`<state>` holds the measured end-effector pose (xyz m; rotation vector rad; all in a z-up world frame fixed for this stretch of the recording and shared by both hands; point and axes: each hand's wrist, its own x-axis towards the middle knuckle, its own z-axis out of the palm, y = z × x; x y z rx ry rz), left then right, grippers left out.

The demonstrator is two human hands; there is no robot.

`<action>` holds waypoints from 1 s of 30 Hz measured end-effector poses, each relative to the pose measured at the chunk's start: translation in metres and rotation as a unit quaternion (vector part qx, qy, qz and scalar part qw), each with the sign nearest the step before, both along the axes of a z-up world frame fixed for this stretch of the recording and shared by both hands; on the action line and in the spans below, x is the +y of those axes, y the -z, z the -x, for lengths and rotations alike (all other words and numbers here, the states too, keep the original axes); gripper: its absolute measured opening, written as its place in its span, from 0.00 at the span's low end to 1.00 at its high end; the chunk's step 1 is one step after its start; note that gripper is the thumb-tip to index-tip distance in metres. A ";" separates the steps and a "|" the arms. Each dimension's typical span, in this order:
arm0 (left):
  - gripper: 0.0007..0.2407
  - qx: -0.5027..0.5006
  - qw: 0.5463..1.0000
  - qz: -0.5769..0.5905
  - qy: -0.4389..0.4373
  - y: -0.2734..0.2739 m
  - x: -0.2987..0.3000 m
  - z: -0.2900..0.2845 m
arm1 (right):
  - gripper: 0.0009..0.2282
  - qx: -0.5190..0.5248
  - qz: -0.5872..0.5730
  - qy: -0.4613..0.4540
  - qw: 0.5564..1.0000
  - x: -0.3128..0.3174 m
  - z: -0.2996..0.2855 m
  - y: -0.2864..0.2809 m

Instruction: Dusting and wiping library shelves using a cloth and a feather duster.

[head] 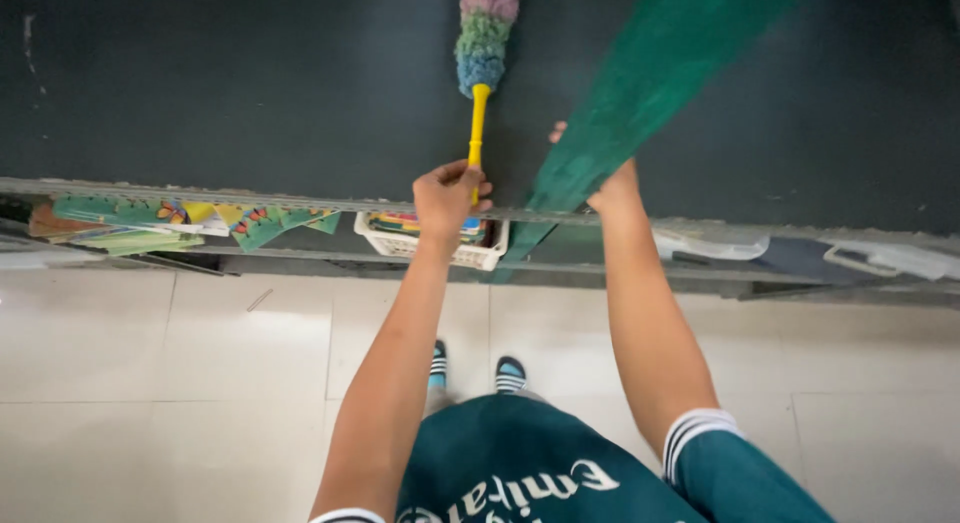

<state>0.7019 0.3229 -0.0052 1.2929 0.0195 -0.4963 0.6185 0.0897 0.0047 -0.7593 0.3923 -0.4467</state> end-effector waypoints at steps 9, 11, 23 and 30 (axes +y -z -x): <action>0.13 0.020 0.999 0.009 0.036 -0.024 0.058 0.024 | 0.07 0.070 0.365 0.434 0.820 0.153 0.071 0.000; 0.13 0.023 0.999 0.007 0.040 -0.020 0.067 0.025 | 0.06 0.110 0.427 0.395 0.805 0.187 0.067 0.000; 0.11 -0.045 0.996 -0.039 0.062 -0.020 0.093 0.047 | 0.18 0.148 0.408 0.043 0.900 0.193 -0.002 0.023; 0.12 -0.218 0.961 -0.164 0.039 -0.030 0.132 0.020 | 0.15 0.171 0.670 0.146 0.708 0.188 -0.034 0.013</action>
